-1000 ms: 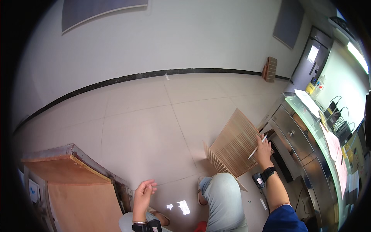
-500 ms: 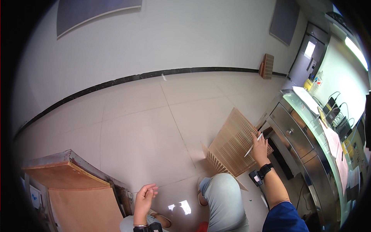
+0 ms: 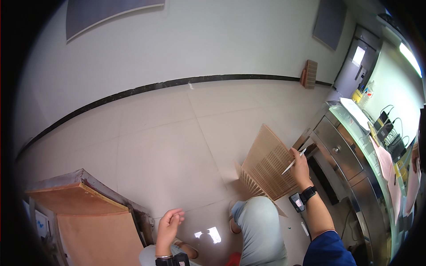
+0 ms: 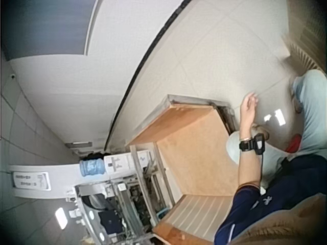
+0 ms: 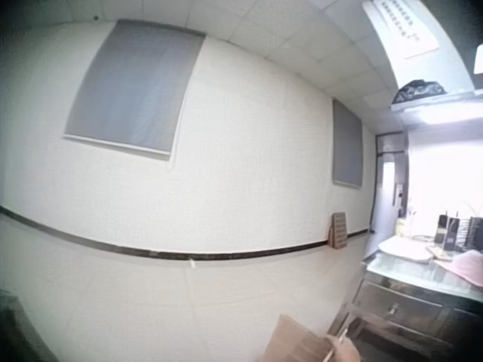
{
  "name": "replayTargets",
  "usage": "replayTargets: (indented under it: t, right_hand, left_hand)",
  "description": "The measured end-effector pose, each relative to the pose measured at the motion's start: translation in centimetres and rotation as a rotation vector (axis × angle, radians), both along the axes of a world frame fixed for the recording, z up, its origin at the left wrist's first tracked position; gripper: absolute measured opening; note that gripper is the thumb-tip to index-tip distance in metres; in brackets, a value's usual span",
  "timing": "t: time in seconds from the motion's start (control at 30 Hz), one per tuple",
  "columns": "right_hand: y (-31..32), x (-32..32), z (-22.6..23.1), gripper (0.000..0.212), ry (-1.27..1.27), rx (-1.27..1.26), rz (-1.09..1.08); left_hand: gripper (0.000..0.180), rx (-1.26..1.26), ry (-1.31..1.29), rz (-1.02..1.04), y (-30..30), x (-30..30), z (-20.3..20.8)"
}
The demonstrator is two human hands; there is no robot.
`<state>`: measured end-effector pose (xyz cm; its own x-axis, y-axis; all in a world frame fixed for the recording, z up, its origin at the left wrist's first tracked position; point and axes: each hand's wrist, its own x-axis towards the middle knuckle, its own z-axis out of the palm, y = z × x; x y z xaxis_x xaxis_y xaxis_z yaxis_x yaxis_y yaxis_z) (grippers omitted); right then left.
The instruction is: Inspecting metallic grid sheets and organizing related paperwork at a workstation.
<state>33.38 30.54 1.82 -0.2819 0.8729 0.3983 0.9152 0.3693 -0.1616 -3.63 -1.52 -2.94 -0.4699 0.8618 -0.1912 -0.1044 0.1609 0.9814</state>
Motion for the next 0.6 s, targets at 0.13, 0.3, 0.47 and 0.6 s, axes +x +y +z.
replayTargets:
  t: [0.13, 0.3, 0.47, 0.6]
  right_hand:
    - [-0.6, -0.6, 0.5, 0.034, 0.123, -0.177, -0.033]
    - [-1.5, -2.1, 0.7, 0.018, 0.080, -0.188, -0.030]
    - [-2.9, -3.4, 4.2, 0.014, 0.250, 0.034, 0.105]
    - [-5.1, -4.5, 9.7, 0.012, 0.563, 0.167, 0.243]
  left_hand:
    - [0.023, -0.005, -0.004, 0.008, 0.0, -0.1, 0.3]
    - [0.023, 0.000, 0.013, 0.010, 0.1, -0.2, 0.3]
    - [0.023, 0.019, 0.005, -0.010, 0.1, -0.2, 0.5]
    - [0.024, 0.026, 0.006, -0.002, 0.0, -0.2, 0.6]
